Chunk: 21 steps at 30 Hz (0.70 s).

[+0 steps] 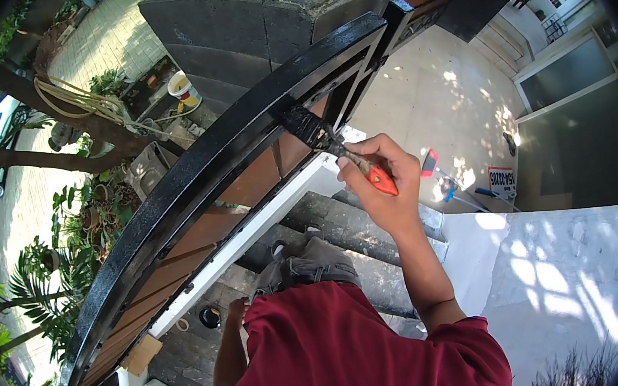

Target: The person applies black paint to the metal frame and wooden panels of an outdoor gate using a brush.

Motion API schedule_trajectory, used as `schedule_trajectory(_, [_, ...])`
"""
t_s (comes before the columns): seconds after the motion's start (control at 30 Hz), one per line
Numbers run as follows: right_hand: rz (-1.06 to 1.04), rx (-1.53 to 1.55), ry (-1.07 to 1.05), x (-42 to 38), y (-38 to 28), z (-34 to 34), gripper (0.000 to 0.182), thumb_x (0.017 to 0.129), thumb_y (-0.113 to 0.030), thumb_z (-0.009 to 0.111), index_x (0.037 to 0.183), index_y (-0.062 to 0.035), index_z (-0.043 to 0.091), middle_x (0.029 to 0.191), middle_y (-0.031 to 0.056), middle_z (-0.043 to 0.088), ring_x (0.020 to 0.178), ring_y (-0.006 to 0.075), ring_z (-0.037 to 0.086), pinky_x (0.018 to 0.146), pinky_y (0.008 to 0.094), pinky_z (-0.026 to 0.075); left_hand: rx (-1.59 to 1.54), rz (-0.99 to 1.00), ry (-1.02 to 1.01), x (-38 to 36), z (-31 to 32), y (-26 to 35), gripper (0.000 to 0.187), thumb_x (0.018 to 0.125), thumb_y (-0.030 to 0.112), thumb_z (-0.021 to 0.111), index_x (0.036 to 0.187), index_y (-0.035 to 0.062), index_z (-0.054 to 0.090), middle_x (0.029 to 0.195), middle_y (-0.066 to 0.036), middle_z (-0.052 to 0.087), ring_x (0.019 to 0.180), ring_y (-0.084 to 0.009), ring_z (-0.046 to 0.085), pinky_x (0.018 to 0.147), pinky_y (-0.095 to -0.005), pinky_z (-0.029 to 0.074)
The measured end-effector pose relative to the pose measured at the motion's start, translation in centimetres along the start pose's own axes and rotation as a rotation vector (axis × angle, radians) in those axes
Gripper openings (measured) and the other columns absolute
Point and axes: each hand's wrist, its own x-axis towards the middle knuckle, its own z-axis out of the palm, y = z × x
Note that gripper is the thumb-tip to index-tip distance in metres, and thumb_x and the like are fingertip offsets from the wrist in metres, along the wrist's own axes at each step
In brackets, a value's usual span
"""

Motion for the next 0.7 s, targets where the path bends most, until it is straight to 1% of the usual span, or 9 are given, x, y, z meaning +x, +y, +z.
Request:
schedule_trajectory(0.17, [-0.024, 0.018, 0.132, 1.7, 0.8, -0.7, 0.009, 0.084, 0.001, 0.07, 0.089, 0.0037, 0.064, 0.07, 0.0019, 0.064, 0.064, 0.001, 0.052, 0.055, 0.0175, 0.039, -0.018, 0.03, -0.018, 0.5, -0.1, -0.9, 0.028, 0.091, 0.034, 0.057, 0.106, 0.0105, 0.064, 0.078, -0.005, 0.064, 0.061, -0.0171, 0.056, 0.052, -0.0343, 0.04])
schedule_trajectory(0.2, [0.009, -0.05, 0.071, 1.0, 0.3, -0.5, 0.01, 0.084, 0.001, 0.071, 0.09, 0.0043, 0.063, 0.07, 0.0023, 0.063, 0.065, 0.0017, 0.054, 0.056, 0.0178, 0.041, -0.021, 0.035, -0.016, 0.4, -0.1, -1.2, 0.029, 0.091, 0.035, 0.057, 0.105, 0.0104, 0.065, 0.078, -0.005, 0.064, 0.061, -0.0169, 0.056, 0.052, -0.0346, 0.04])
schedule_trajectory(0.23, [-0.05, -0.056, 0.0, 0.3, 0.7, -0.1, 0.01, 0.084, 0.001, 0.071, 0.09, 0.0047, 0.063, 0.072, 0.0025, 0.064, 0.065, 0.002, 0.055, 0.057, 0.0185, 0.042, -0.022, 0.038, -0.015, 0.2, 0.0, -1.4, 0.03, 0.091, 0.036, 0.057, 0.105, 0.0102, 0.065, 0.078, -0.005, 0.063, 0.061, -0.0167, 0.055, 0.052, -0.0349, 0.039])
schedule_trajectory(0.3, [-0.047, -0.053, -0.129, -0.8, -0.2, 0.0, 0.01, 0.088, 0.003, 0.067, 0.095, 0.0061, 0.061, 0.078, 0.0098, 0.067, 0.067, 0.0106, 0.064, 0.06, 0.0223, 0.05, 0.034, 0.048, -0.033, 1.8, -0.4, -2.4, 0.031, 0.091, 0.037, 0.058, 0.104, 0.01, 0.065, 0.077, -0.004, 0.062, 0.06, -0.0162, 0.054, 0.051, -0.0342, 0.039])
schedule_trajectory(0.33, [-0.047, -0.052, -0.128, -0.6, -0.4, 0.0, 0.01, 0.088, 0.003, 0.067, 0.095, 0.0061, 0.061, 0.078, 0.0098, 0.067, 0.067, 0.0106, 0.064, 0.06, 0.0223, 0.05, 0.088, 0.059, -0.049, 2.1, -0.6, -2.6, 0.032, 0.09, 0.038, 0.059, 0.103, 0.0098, 0.066, 0.075, -0.003, 0.061, 0.059, -0.0156, 0.053, 0.051, -0.0336, 0.039])
schedule_trajectory(0.4, [0.012, 0.043, 0.104, 0.4, -0.3, -0.1, 0.01, 0.085, 0.001, 0.071, 0.09, 0.0049, 0.063, 0.075, 0.0033, 0.066, 0.067, 0.0022, 0.055, 0.059, 0.0187, 0.043, 0.096, 0.048, 0.006, 1.8, -0.2, -2.7, 0.032, 0.089, 0.038, 0.06, 0.102, 0.0097, 0.066, 0.075, -0.003, 0.06, 0.058, -0.0149, 0.052, 0.05, -0.0324, 0.039])
schedule_trajectory(0.5, [0.03, -0.075, 0.092, 0.9, 0.4, -0.5, 0.01, 0.085, 0.001, 0.071, 0.089, 0.0051, 0.063, 0.077, 0.0041, 0.066, 0.07, 0.0028, 0.056, 0.062, 0.0187, 0.045, 0.097, 0.046, 0.059, 0.7, 0.2, -2.5, 0.032, 0.088, 0.039, 0.061, 0.101, 0.0098, 0.066, 0.073, -0.002, 0.059, 0.057, -0.014, 0.051, 0.049, -0.0311, 0.038])
schedule_trajectory(0.63, [-0.014, 0.05, -0.052, -1.2, -0.2, 0.4, 0.011, 0.085, 0.0, 0.072, 0.09, 0.0049, 0.063, 0.074, 0.0041, 0.066, 0.067, 0.0024, 0.055, 0.06, 0.0186, 0.043, 0.073, 0.082, 0.073, 0.1, 0.0, -2.2, 0.031, 0.088, 0.038, 0.062, 0.1, 0.0105, 0.065, 0.072, -0.001, 0.058, 0.056, -0.013, 0.05, 0.049, -0.0303, 0.037])
schedule_trajectory(0.7, [0.015, 0.028, -0.01, -0.1, 0.3, -0.5, 0.011, 0.084, 0.0, 0.072, 0.089, 0.0046, 0.063, 0.074, 0.0042, 0.066, 0.068, 0.0028, 0.057, 0.06, 0.0192, 0.044, 0.031, 0.052, 0.048, 0.2, -0.2, -1.9, 0.03, 0.087, 0.038, 0.062, 0.1, 0.011, 0.065, 0.072, -0.001, 0.058, 0.056, -0.0129, 0.051, 0.049, -0.0308, 0.037])
